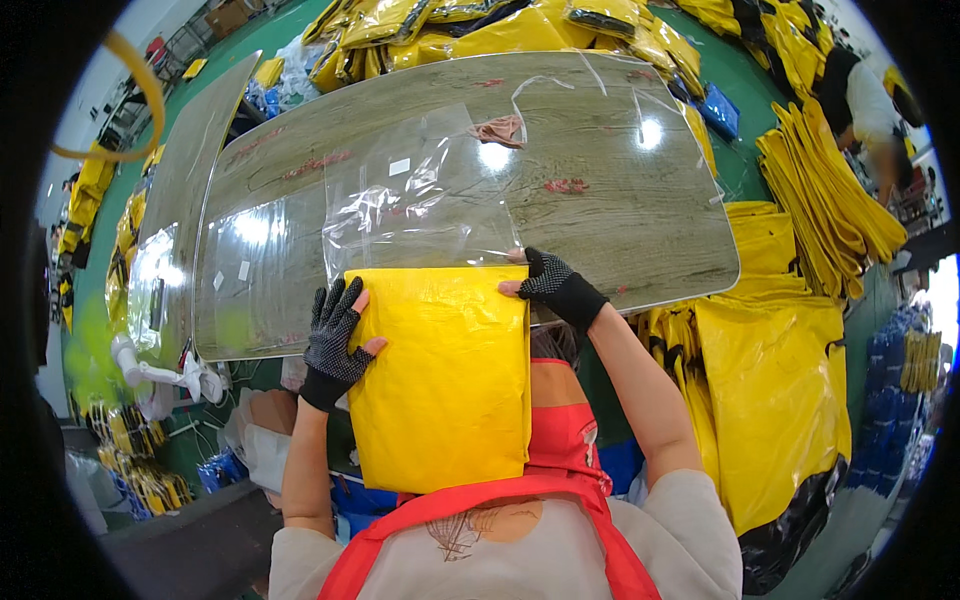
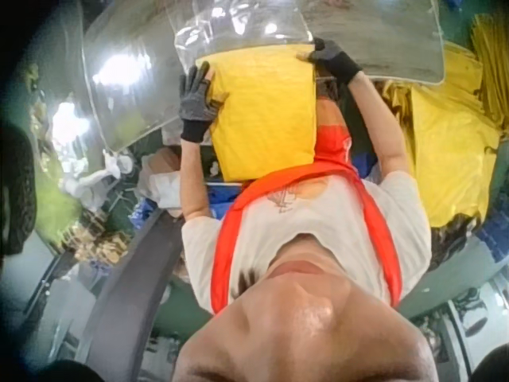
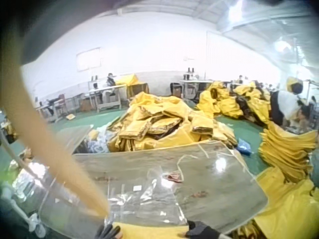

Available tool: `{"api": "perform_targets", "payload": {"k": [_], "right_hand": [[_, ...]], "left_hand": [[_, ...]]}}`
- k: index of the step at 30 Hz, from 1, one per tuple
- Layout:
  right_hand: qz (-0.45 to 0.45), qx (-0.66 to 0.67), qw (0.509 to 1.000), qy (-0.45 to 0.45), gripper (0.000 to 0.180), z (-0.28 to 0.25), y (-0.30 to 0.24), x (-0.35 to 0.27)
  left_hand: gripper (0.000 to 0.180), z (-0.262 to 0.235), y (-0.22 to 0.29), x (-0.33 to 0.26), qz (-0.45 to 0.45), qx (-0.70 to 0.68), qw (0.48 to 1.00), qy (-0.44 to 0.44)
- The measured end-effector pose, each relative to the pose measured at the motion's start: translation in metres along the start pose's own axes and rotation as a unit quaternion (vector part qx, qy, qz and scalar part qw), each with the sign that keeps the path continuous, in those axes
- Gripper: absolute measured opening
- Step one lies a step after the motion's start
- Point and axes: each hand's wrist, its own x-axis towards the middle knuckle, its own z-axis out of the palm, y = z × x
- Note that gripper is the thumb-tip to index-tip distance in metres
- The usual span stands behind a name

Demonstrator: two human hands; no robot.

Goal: The person folds yellow and black plastic bags on a clear table, then places each folded bag into a clear plastic sleeve. The person repeats this process for multiple bags.

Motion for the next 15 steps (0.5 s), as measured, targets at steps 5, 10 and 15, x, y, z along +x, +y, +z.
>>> {"api": "perform_targets", "payload": {"k": [5, 10, 15], "right_hand": [[-0.043, -0.213, 0.95, 0.225, 0.027, 0.029, 0.018, -0.012], [-0.197, -0.212, 0.918, 0.269, 0.019, 0.024, 0.038, -0.03], [-0.124, -0.271, 0.904, 0.308, 0.02, 0.04, 0.038, -0.052]], "left_hand": [[0.059, 0.013, 0.0, -0.01, -0.06, -0.122, 0.99, 0.049], [0.063, 0.028, 0.0, -0.016, -0.099, -0.238, 0.958, 0.122], [0.068, 0.052, -0.041, -0.027, -0.287, -0.364, 0.867, 0.183]]}}
